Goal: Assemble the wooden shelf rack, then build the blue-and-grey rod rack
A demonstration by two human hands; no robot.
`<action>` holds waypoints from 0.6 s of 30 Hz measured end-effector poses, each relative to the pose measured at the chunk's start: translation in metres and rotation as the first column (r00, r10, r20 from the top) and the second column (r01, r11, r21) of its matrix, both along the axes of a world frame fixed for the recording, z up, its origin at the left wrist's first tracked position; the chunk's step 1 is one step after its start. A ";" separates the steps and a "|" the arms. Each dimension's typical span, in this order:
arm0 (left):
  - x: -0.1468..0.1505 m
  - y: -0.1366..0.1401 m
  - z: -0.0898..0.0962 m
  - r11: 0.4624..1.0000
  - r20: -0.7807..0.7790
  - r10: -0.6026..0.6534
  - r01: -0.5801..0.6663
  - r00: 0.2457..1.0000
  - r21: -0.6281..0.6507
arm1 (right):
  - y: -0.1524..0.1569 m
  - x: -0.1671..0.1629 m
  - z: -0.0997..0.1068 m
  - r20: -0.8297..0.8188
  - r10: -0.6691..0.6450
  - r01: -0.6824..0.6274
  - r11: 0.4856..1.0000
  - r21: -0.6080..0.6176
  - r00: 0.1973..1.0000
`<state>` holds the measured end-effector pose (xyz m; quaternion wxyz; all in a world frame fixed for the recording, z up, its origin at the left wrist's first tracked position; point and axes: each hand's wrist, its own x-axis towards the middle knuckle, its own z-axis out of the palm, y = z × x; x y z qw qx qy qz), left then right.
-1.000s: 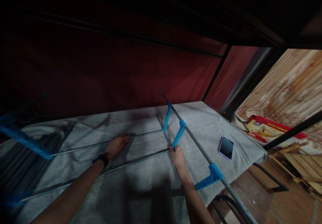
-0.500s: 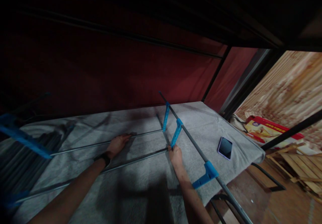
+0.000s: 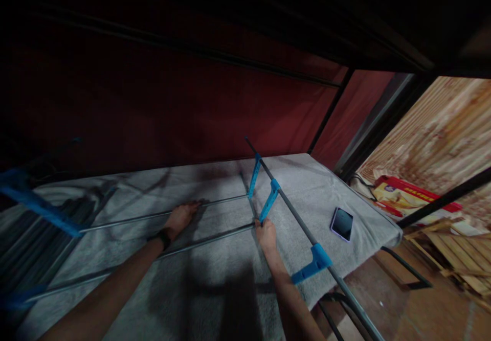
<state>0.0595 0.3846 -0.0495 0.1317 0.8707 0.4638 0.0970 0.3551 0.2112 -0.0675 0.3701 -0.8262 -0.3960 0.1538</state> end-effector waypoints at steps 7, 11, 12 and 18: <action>0.000 -0.019 0.017 0.993 -0.003 0.046 -0.045 0.999 0.110 | 0.000 0.003 -0.006 -0.122 0.054 -0.041 0.994 0.104 0.991; -0.020 -0.065 0.031 0.979 0.128 -0.028 0.001 0.991 0.204 | -0.010 0.001 -0.008 -0.186 0.090 -0.049 0.976 0.214 0.978; -0.031 -0.079 0.031 0.977 0.157 -0.040 0.006 0.987 0.211 | -0.014 0.001 -0.009 -0.197 0.091 -0.041 0.969 0.245 0.976; -0.112 -0.138 0.002 0.979 0.013 0.074 -0.075 0.997 0.189 | -0.027 -0.004 -0.007 -0.182 0.137 -0.075 0.947 0.312 0.974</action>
